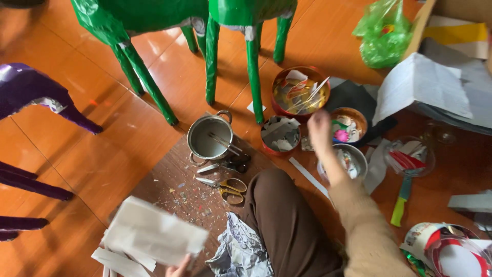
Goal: Cutting a sheet of white paper into long strips using a pair of scissors.
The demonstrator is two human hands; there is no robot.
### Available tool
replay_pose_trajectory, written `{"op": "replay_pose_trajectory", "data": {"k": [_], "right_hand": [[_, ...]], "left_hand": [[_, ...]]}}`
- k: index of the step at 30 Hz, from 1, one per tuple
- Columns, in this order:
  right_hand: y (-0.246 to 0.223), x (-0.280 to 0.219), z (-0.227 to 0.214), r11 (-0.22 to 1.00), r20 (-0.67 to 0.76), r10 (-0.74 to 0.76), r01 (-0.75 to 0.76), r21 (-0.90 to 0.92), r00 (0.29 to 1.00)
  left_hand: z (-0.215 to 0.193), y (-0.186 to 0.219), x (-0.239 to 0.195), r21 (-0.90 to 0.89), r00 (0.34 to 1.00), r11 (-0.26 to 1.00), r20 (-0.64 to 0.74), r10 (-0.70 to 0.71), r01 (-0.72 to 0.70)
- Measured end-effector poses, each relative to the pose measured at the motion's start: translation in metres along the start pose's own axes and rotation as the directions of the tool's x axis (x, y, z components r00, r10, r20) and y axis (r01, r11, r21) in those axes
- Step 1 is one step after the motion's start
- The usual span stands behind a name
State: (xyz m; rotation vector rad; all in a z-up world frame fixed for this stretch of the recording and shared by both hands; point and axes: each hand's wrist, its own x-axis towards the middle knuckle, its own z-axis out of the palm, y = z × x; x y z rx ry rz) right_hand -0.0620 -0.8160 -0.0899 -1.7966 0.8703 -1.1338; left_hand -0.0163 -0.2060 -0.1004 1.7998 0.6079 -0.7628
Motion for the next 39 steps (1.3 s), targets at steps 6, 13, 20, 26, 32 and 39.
{"op": "replay_pose_trajectory", "data": {"k": [6,13,20,26,32,39], "right_hand": [[-0.187,-0.143,-0.079,0.975,0.915,0.195,-0.171,-0.142,0.353],[-0.151,-0.226,-0.096,0.875,0.688,0.377,-0.482,-0.044,0.621],[-0.036,-0.080,-0.119,0.920,0.003,0.377,-0.375,0.113,0.926],[0.025,0.044,-0.079,0.836,-0.123,0.476,-0.405,0.371,0.871],[-0.006,0.008,-0.004,0.753,-0.175,0.614,-0.505,0.423,0.769],[-0.115,-0.246,0.119,0.999,0.884,0.038,0.012,-0.049,0.466]], "left_hand": [[0.122,0.091,-0.123,-0.034,0.775,0.937,0.552,0.307,-0.347],[0.160,0.063,-0.156,-0.303,0.553,0.912,0.726,0.408,-0.276],[0.040,0.066,-0.172,-0.221,0.875,0.905,0.251,0.413,-0.364],[-0.044,-0.007,-0.089,-0.475,0.898,0.767,-0.140,0.418,-0.431],[-0.047,-0.011,-0.069,-0.585,0.921,0.715,-0.184,0.343,-0.383],[-0.065,-0.031,0.051,-0.418,0.861,0.760,-0.346,0.373,-0.497]]}}
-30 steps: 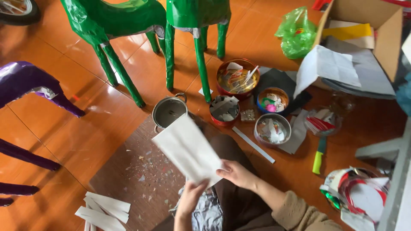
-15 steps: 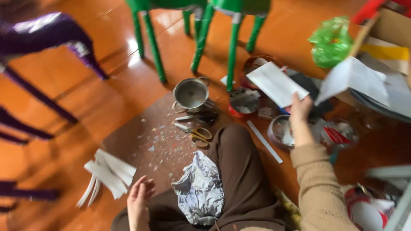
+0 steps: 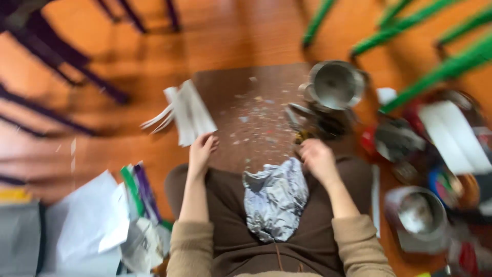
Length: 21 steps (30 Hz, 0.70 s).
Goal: Cutting a sheet of white paper into long strips using a pair of scissors.
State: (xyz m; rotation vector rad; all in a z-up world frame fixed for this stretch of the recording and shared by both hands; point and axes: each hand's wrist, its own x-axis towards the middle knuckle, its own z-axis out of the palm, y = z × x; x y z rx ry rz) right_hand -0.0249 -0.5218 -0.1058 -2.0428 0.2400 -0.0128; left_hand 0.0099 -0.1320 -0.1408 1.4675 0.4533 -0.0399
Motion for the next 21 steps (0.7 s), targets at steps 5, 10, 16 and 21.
{"op": "replay_pose_trajectory", "data": {"k": [5,10,16,21], "right_hand": [[-0.008,0.009,0.036,0.897,0.309,-0.011,0.146,-0.418,0.951],[0.034,0.044,0.036,0.708,0.217,0.051,0.118,-0.696,0.975],[0.019,0.052,0.045,0.674,0.256,0.151,0.090,-0.733,0.955],[0.017,0.057,0.048,0.558,0.132,0.270,-0.043,-0.829,0.954]], "left_hand": [[-0.037,-0.046,0.084,0.145,0.959,0.985,-0.251,0.130,-0.095],[-0.059,-0.016,0.129,0.446,0.868,0.891,-0.472,0.156,0.082],[-0.068,-0.010,0.190,0.749,0.747,0.662,-0.425,0.512,-0.027],[-0.071,-0.008,0.231,0.781,0.774,0.599,-0.488,0.403,0.180]]}}
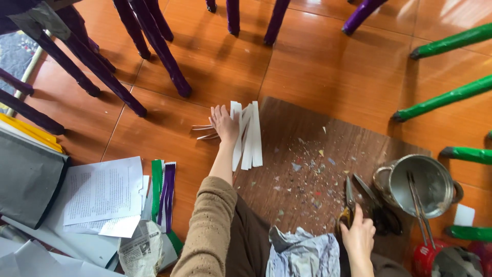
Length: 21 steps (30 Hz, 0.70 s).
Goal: Cutting a sheet of white paper into long strips using a pair of scissors.
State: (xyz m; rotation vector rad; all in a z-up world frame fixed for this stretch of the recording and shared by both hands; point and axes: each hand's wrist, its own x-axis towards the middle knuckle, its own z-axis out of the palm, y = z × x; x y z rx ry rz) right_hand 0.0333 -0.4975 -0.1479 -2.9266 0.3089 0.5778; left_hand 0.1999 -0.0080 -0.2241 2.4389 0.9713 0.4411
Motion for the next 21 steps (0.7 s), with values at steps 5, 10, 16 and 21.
{"op": "replay_pose_trajectory", "data": {"k": [5,10,16,21], "right_hand": [[0.002,0.009,0.006,0.998,0.063,0.021,-0.026,0.065,0.998],[0.010,0.013,0.021,0.995,0.006,-0.026,0.025,0.092,1.000],[0.026,0.023,0.045,0.988,-0.113,-0.142,0.147,0.038,0.983],[0.012,0.017,0.027,0.968,0.067,-0.041,0.023,0.250,0.997]], "left_hand": [[0.003,0.011,0.012,0.048,0.994,0.998,0.101,0.028,-0.034],[-0.003,0.020,0.005,-0.034,0.998,0.998,0.052,0.046,-0.044],[-0.035,0.034,-0.004,-0.125,0.994,0.991,0.096,0.057,-0.044],[-0.117,0.070,-0.032,-0.494,0.972,0.854,0.231,-0.051,0.162]]}}
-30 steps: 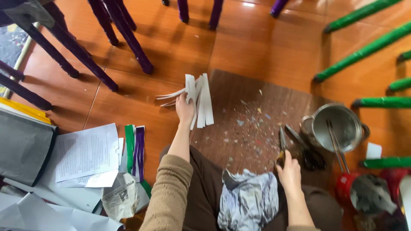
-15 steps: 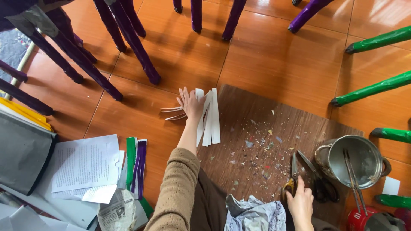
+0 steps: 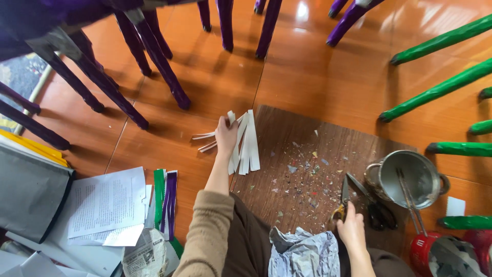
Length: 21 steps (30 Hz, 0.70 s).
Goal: Cutting a sheet of white paper into long strips using a pair of scissors.
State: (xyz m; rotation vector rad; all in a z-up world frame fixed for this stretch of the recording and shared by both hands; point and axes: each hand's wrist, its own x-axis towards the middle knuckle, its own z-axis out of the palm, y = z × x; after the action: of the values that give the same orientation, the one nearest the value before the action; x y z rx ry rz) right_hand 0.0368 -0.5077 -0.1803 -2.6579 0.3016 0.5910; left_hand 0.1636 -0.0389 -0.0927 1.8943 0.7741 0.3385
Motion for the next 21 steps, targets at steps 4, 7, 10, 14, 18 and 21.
{"op": "replay_pose_trajectory", "data": {"k": [4,7,10,14,18,21], "right_hand": [[-0.040,-0.025,-0.039,0.989,0.124,0.135,-0.142,0.049,0.983],[-0.032,-0.027,-0.035,0.986,0.106,0.083,-0.098,0.138,0.991],[-0.031,-0.052,-0.036,0.922,0.034,0.015,-0.027,0.387,0.999],[-0.079,-0.185,-0.089,0.431,0.081,-0.358,0.087,0.898,0.930],[-0.104,-0.292,-0.091,-0.126,-0.127,-0.796,0.044,0.991,0.592],[-0.110,-0.332,-0.105,-0.038,-0.038,-0.873,0.011,0.999,0.486]], "left_hand": [[-0.034,0.051,-0.067,-0.311,0.982,0.950,0.168,0.087,-0.031],[-0.055,0.058,-0.122,-0.565,0.924,0.819,0.252,0.287,-0.100],[-0.090,0.082,-0.195,-0.677,0.830,0.730,0.353,0.433,-0.093],[-0.129,0.093,-0.273,-0.791,0.611,0.517,0.594,0.522,0.327],[-0.143,0.080,-0.321,-0.696,0.436,0.400,0.699,0.567,0.596],[-0.150,0.079,-0.336,-0.657,0.314,0.458,0.719,0.621,0.599]]}}
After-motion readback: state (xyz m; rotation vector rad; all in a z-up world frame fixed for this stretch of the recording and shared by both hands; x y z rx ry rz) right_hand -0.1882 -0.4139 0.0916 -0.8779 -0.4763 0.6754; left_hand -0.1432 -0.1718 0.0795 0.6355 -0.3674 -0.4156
